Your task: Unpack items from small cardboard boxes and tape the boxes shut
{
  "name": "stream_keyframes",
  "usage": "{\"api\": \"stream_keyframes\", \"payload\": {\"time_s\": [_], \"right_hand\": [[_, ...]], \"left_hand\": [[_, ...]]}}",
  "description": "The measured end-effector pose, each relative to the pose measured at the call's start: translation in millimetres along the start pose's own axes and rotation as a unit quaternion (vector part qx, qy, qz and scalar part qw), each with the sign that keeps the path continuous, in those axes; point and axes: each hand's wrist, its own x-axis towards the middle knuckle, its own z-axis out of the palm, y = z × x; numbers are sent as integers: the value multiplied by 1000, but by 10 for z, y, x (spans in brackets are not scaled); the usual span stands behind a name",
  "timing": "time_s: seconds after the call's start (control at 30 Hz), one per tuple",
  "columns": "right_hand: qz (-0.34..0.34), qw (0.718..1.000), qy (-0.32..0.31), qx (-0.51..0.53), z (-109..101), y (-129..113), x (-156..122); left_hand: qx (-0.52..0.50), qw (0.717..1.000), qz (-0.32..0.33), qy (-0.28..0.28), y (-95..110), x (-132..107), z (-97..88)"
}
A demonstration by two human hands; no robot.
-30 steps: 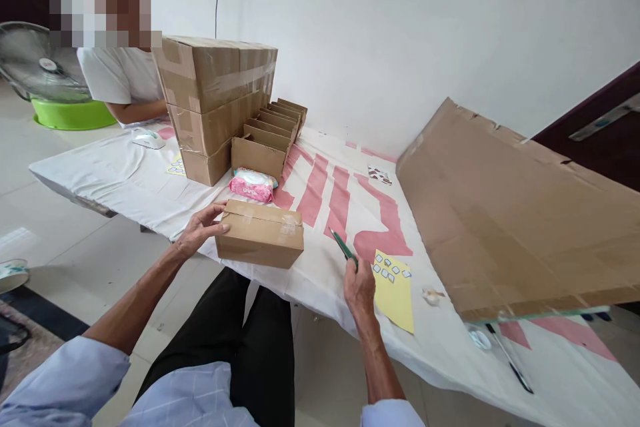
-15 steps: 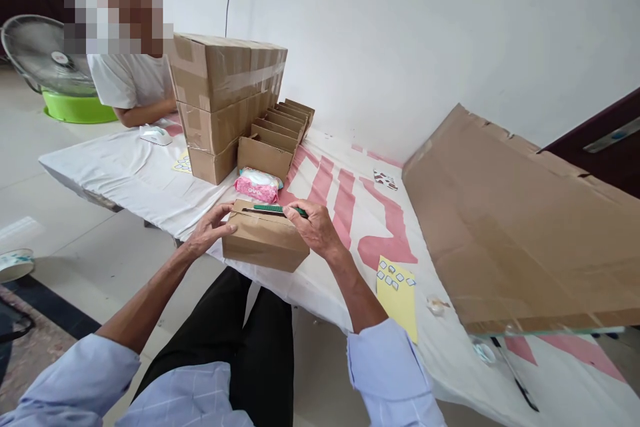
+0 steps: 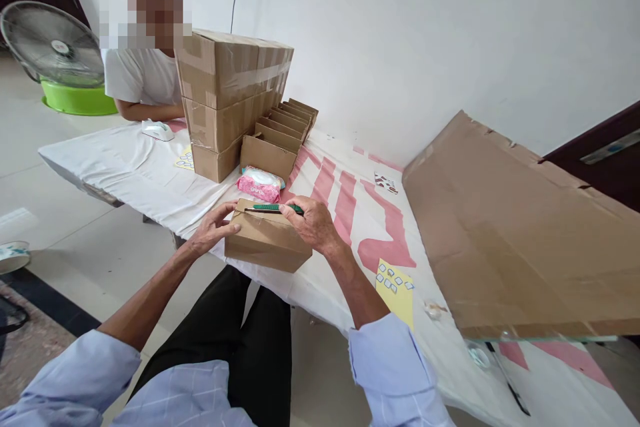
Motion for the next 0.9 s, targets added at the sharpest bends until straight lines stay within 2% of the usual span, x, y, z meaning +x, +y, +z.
{"api": "stream_keyframes", "payload": {"time_s": [0.17, 0.53, 0.73, 0.9], "right_hand": [[-17, 1000, 6, -14, -55, -67, 8], [-26, 999, -14, -42, -13, -8, 57], [-34, 997, -27, -70, -73, -48, 72], [-11, 994, -36, -102, -167, -12, 59]], "left_hand": [[8, 1000, 1, 1, 21, 2, 11], [-18, 1000, 5, -7, -12, 9, 5], [-5, 1000, -2, 0, 0, 6, -2], [1, 1000, -3, -2, 16, 11, -9]]}}
